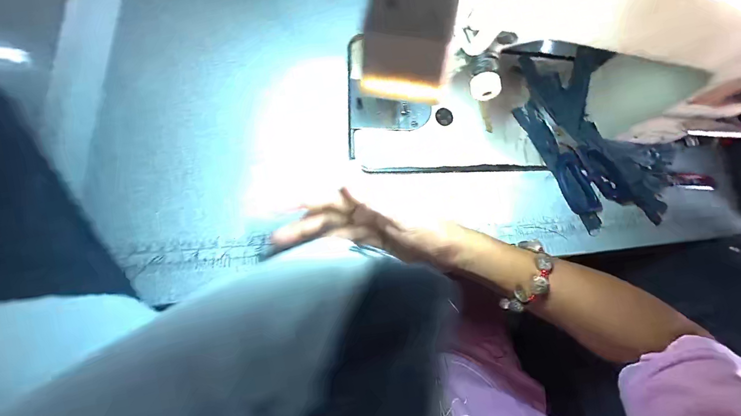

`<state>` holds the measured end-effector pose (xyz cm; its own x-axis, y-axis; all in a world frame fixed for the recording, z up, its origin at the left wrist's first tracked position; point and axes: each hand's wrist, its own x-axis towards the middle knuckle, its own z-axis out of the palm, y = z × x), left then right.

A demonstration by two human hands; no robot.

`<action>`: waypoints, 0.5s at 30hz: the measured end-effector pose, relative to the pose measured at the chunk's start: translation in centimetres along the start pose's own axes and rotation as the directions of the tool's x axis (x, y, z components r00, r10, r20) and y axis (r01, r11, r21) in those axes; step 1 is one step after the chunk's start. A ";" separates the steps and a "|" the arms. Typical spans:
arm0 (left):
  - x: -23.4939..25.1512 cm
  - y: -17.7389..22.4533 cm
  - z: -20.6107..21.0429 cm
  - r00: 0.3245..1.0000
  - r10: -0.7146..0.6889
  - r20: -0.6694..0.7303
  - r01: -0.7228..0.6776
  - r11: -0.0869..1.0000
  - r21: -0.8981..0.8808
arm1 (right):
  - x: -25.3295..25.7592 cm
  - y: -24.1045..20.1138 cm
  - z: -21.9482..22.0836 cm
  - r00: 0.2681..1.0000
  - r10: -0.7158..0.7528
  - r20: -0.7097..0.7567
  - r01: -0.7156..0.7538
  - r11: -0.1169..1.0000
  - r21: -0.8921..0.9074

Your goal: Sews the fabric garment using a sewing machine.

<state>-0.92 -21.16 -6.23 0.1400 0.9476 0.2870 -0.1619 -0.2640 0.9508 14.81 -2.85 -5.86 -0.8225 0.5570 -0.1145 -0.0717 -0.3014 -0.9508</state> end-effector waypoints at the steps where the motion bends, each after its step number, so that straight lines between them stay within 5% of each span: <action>1: 0.0 -2.1 -1.5 0.991 0.132 -0.026 -0.124 0.973 0.193 | -0.1 1.4 -1.1 0.991 -0.137 -0.001 0.136 0.990 -0.040; 3: 3.6 -3.0 -1.1 0.970 0.211 -0.123 -0.148 0.909 0.390 | -1.6 1.8 -1.1 0.940 -0.337 -0.054 0.315 0.917 -0.244; 5: 6.6 -2.9 0.3 0.975 0.172 -0.137 -0.115 0.930 0.350 | -2.8 1.7 0.6 0.864 -0.490 -0.113 0.407 0.814 -0.414; 8: 8.7 -3.1 1.1 0.980 0.173 -0.102 -0.132 0.937 0.323 | -3.0 2.4 1.4 0.784 -0.574 -0.234 0.347 0.719 -0.603; 12: 10.1 -3.6 0.8 0.955 0.221 -0.199 -0.075 0.827 0.556 | -3.8 1.1 -0.4 0.808 -0.514 -0.287 0.338 0.804 -0.489; 15: 10.7 -2.7 1.3 0.964 0.265 -0.040 -0.176 0.741 0.648 | -5.7 -1.2 -0.4 0.829 -0.487 -0.275 0.355 0.839 -0.412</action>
